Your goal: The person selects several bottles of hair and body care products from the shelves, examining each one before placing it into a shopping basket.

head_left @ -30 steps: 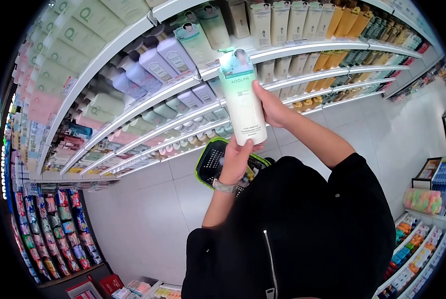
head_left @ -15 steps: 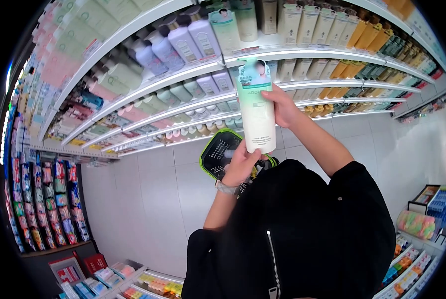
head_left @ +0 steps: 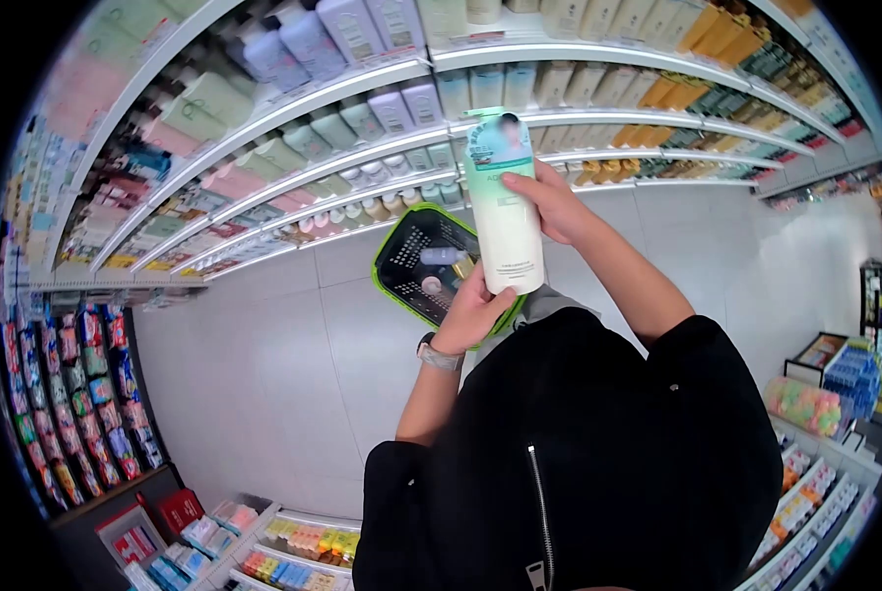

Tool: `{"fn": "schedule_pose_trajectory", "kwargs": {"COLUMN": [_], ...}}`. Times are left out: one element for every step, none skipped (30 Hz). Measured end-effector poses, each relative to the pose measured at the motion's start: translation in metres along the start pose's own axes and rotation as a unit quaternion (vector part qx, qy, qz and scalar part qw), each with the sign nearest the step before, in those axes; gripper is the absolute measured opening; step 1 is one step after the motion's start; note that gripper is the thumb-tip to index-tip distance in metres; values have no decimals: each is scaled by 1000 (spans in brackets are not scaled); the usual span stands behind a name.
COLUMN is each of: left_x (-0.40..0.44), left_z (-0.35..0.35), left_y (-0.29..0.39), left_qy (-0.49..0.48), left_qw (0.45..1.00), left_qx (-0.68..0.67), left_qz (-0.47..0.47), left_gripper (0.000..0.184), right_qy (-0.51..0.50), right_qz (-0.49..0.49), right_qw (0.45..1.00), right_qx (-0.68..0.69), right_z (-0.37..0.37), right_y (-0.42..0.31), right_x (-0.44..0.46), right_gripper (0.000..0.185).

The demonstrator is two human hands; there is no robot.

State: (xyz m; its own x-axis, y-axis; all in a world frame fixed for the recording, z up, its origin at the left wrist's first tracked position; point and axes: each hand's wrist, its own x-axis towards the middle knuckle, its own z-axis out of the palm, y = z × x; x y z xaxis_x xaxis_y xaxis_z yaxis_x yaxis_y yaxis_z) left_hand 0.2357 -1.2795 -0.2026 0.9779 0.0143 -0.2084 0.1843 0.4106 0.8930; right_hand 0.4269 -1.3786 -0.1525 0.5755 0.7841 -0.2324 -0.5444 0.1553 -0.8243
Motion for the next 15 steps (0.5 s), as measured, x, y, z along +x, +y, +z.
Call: {"fn": "schedule_pose_trajectory", "kwargs": {"left_x": [1, 2, 3, 6, 9, 11, 12, 13, 12, 14, 18, 25, 27, 27, 29], "left_z": [2, 3, 3, 4, 5, 7, 8, 5, 8, 6, 5, 6, 9, 17, 25], "left_y": [-4, -11, -17, -22, -30, -33, -33, -31, -17, -14, -13, -12, -9, 4, 11], "left_qy": [-9, -18, -25, -30, -48, -41, -33, 12, 45, 75, 104, 118, 114, 111, 109], "left_qw": [1000, 1000, 1000, 999, 998, 997, 994, 981, 961, 959, 956, 958, 965, 972, 977], "left_qx": [-2, -3, -2, 12, 21, 55, 89, 191, 273, 272, 269, 236, 214, 193, 171], "left_qz": [1, 4, 8, -3, 32, 39, 48, 29, 11, 35, 58, 115, 98, 80, 63], "left_gripper": [54, 54, 54, 55, 56, 54, 52, 44, 36, 34, 33, 33, 33, 33, 33], "right_qy": [22, 28, 40, 49, 53, 102, 106, 112, 119, 127, 137, 147, 142, 137, 132], "right_qz": [2, -1, -12, -26, -43, -54, -84, -114, -143, -155, -163, -168, -185, -201, -217], "right_qw": [999, 999, 998, 995, 992, 980, 973, 964, 954, 935, 914, 891, 882, 872, 861], "right_qx": [-30, -31, -56, -80, -105, -160, -187, -212, -237, -292, -344, -394, -410, -425, -440], "right_z": [-1, -2, -9, -18, -23, -19, -24, -36, -42, -41, -39, -38, -42, -50, -56], "right_y": [-2, -4, 0, 6, 6, 4, 10, 25, 33, 33, 36, 40, 51, 67, 78], "right_x": [-6, -13, -20, -25, -29, -40, -47, -51, -57, -68, -80, -92, -101, -107, -114], "right_gripper": [42, 46, 47, 49, 50, 54, 56, 59, 61, 62, 63, 64, 66, 68, 70]}}
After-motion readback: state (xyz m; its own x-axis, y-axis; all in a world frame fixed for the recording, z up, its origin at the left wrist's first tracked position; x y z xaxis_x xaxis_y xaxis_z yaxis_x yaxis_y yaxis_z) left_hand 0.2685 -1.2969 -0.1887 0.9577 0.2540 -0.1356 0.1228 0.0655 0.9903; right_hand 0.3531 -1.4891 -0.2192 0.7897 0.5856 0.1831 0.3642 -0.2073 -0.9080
